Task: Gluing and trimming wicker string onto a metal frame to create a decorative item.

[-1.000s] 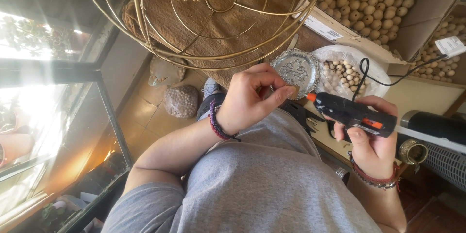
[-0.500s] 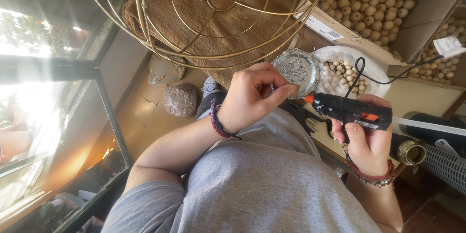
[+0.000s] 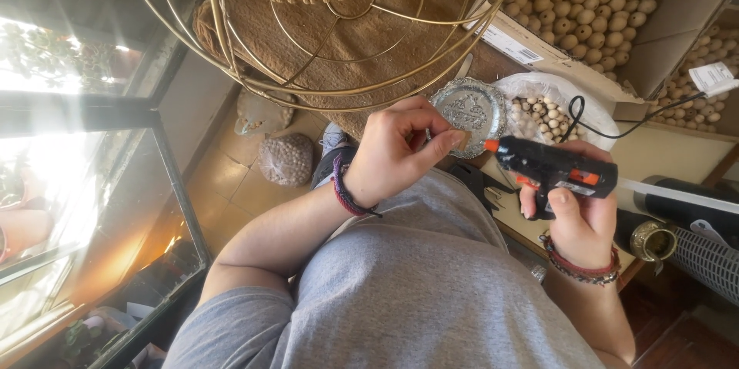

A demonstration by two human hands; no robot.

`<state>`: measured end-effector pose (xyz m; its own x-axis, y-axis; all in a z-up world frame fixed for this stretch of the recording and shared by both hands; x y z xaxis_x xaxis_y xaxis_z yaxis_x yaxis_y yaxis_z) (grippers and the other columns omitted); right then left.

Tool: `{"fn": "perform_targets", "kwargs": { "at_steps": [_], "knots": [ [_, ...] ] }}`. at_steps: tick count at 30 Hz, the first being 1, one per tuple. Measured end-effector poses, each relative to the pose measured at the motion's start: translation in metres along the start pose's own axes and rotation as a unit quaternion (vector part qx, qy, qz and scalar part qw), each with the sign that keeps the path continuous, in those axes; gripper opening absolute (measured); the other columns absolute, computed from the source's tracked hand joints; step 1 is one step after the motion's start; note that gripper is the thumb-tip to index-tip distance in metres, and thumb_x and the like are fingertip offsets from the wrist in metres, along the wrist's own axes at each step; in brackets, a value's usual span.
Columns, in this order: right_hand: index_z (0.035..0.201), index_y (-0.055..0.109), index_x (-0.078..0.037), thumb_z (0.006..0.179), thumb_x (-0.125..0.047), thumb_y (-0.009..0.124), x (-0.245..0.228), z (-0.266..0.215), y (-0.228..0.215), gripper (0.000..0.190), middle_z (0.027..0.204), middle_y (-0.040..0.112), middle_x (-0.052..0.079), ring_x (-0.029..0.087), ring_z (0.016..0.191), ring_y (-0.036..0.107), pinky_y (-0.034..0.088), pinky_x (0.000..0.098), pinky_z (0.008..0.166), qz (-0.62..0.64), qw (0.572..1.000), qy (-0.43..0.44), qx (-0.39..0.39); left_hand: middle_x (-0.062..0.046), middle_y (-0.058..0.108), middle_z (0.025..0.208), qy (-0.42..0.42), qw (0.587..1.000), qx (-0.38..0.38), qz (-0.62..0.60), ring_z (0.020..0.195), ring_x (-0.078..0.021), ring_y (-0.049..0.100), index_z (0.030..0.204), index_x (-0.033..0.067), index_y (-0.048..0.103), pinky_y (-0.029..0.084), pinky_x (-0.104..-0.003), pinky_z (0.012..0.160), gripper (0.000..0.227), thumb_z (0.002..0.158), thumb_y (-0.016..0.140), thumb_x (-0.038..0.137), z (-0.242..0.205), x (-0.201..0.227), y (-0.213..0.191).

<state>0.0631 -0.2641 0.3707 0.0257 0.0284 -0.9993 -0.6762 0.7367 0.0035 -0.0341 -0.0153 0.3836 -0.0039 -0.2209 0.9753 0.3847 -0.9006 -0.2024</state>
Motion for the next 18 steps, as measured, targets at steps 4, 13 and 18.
{"fn": "perform_targets", "kwargs": {
  "at_steps": [4,13,18],
  "knots": [
    [0.136,0.038,-0.005,0.100,-0.031,0.060,0.011,-0.004,-0.002,0.049,0.097,0.063,0.031,0.025,0.056,0.057,0.047,0.0296,0.049,0.050,0.997,0.044,0.039,0.004,0.062,0.080,0.004,1.000,0.010,0.005,0.059,-0.0070,0.044,0.080,0.0132,0.073,0.038,-0.025,0.055,0.019,0.093,0.073,0.027,0.001,-0.001,0.000],
    [0.128,0.041,-0.002,0.105,-0.037,0.053,-0.002,0.004,0.010,0.044,0.075,0.054,0.014,0.016,0.050,0.045,0.042,0.0259,0.047,-0.008,0.999,0.026,0.017,0.003,0.061,0.082,0.002,1.000,0.008,0.002,0.058,-0.0068,0.043,0.081,0.0136,0.074,0.038,-0.024,0.055,0.018,0.094,0.073,0.025,0.001,-0.001,0.000],
    [0.112,0.045,0.004,0.105,-0.026,0.046,-0.002,0.002,0.013,0.031,0.071,0.051,0.013,0.016,0.050,0.042,0.043,0.0283,0.048,-0.016,0.998,0.039,0.044,0.003,0.061,0.082,-0.004,1.000,0.010,-0.006,0.058,-0.0067,0.043,0.079,0.0120,0.072,0.038,-0.024,0.054,0.020,0.093,0.073,0.026,0.001,-0.003,0.000]
  ]
}}
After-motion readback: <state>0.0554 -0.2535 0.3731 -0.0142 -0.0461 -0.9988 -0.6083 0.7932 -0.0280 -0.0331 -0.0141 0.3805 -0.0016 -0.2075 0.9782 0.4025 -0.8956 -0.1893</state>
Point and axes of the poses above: each hand's wrist, its own z-axis towards the middle knuckle, its own y-axis out of the palm, x = y × z, the point moved 1 cm from there along z, towards the middle knuckle
